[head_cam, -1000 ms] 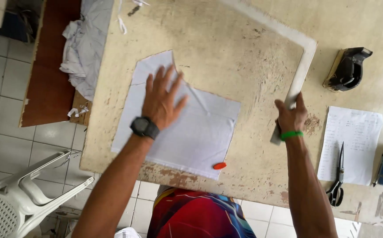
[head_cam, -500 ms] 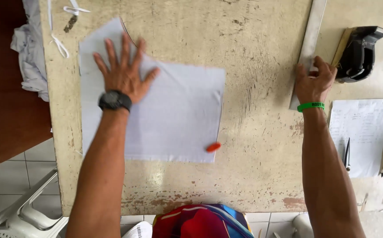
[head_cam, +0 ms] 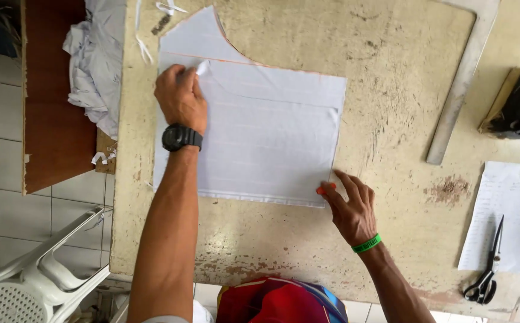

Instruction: The person cuts a white fabric pattern using shears, then uses a set square and a red marker to draw lines on the fabric. They cut along the drawn lines and place a black jersey with the number 24 on the table. Finally, they write on a document with a pen.

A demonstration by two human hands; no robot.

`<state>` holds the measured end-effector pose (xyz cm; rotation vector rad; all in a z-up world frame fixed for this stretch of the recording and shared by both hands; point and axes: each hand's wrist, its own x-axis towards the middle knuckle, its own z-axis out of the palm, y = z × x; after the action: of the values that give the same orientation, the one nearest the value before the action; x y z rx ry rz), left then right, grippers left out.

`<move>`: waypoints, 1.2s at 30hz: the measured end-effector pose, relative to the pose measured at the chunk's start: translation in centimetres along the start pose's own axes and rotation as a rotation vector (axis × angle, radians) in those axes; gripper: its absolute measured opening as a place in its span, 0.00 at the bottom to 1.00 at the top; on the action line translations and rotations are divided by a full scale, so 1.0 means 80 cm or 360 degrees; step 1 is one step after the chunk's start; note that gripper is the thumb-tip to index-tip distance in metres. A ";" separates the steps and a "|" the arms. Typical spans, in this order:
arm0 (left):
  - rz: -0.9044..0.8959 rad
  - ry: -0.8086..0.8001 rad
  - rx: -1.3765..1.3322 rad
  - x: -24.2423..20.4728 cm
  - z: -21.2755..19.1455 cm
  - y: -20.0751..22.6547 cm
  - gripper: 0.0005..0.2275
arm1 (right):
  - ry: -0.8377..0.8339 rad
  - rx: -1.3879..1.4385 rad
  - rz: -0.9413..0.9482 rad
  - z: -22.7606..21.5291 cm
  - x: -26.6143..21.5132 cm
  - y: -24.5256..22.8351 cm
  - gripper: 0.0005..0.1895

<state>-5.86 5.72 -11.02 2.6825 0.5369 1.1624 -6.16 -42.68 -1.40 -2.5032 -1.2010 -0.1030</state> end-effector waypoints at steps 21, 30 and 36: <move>-0.0235 -0.0904 -0.0838 -0.210 -0.387 0.156 0.08 | 0.0420 0.0464 0.0550 -0.100 -0.123 -0.039 0.13; -0.0284 -0.0614 -0.0437 -0.251 -0.430 0.130 0.15 | 0.0440 0.0383 0.0316 -0.058 -0.183 -0.115 0.13; 0.0059 -0.0704 -0.0181 -0.276 -0.395 0.168 0.31 | 0.0229 0.0316 -0.0028 -0.006 -0.154 -0.155 0.11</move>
<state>-39.39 -14.91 -0.34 2.7342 0.3370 0.5528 -23.42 -44.87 -0.04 -2.2733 -1.1177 -0.1575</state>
